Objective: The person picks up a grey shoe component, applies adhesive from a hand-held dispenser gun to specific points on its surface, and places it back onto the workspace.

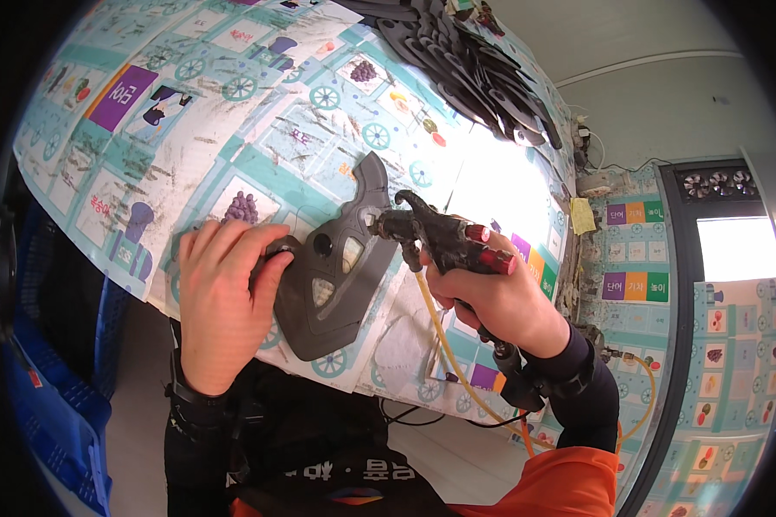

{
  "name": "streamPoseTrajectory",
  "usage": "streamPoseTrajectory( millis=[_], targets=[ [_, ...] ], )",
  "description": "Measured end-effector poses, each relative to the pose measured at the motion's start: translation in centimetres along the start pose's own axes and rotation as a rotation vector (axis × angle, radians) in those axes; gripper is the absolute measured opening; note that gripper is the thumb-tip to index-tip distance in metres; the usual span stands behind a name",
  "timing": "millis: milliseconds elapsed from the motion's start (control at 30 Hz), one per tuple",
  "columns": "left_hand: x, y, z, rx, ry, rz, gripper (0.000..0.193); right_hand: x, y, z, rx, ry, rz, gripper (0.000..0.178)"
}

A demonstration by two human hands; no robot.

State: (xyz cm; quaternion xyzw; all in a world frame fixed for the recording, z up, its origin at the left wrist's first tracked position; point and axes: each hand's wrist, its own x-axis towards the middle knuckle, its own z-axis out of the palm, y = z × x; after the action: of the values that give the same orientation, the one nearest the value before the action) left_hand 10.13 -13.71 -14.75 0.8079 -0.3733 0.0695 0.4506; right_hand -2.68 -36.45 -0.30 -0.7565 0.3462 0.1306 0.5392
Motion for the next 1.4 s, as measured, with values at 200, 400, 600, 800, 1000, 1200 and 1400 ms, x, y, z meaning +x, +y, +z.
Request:
streamPoseTrajectory(
  millis=[200, 400, 600, 800, 1000, 1200, 1400],
  targets=[
    [-0.1, 0.0, 0.1, -0.003, 0.002, -0.001, 0.021, -0.7, -0.6, 0.7, -0.014, 0.016, 0.028, 0.017],
    [-0.1, 0.1, 0.0, -0.005, -0.004, -0.010, 0.022, -1.4, -0.6, 0.8, -0.049, 0.042, 0.082, 0.019],
    [-0.1, 0.0, 0.0, -0.005, -0.006, -0.008, 0.022, -2.1, 0.2, 0.6, 0.003, 0.030, 0.115, 0.026],
    [-0.1, 0.1, -0.1, -0.004, -0.012, -0.012, 0.023, -1.8, 0.1, 0.9, 0.006, 0.018, 0.089, 0.026],
    [-0.2, 0.0, 0.0, -0.015, -0.002, -0.010, 0.023, -1.3, -0.1, 1.0, -0.006, -0.010, 0.064, 0.025],
    [-0.2, 0.1, -0.1, -0.020, -0.007, -0.019, 0.023, -1.2, -0.6, 1.5, 0.011, -0.006, 0.051, 0.023],
    [-0.1, 0.0, 0.1, -0.032, 0.003, -0.012, 0.024, -1.2, -1.0, 1.8, -0.001, -0.022, 0.049, 0.023]
  ],
)
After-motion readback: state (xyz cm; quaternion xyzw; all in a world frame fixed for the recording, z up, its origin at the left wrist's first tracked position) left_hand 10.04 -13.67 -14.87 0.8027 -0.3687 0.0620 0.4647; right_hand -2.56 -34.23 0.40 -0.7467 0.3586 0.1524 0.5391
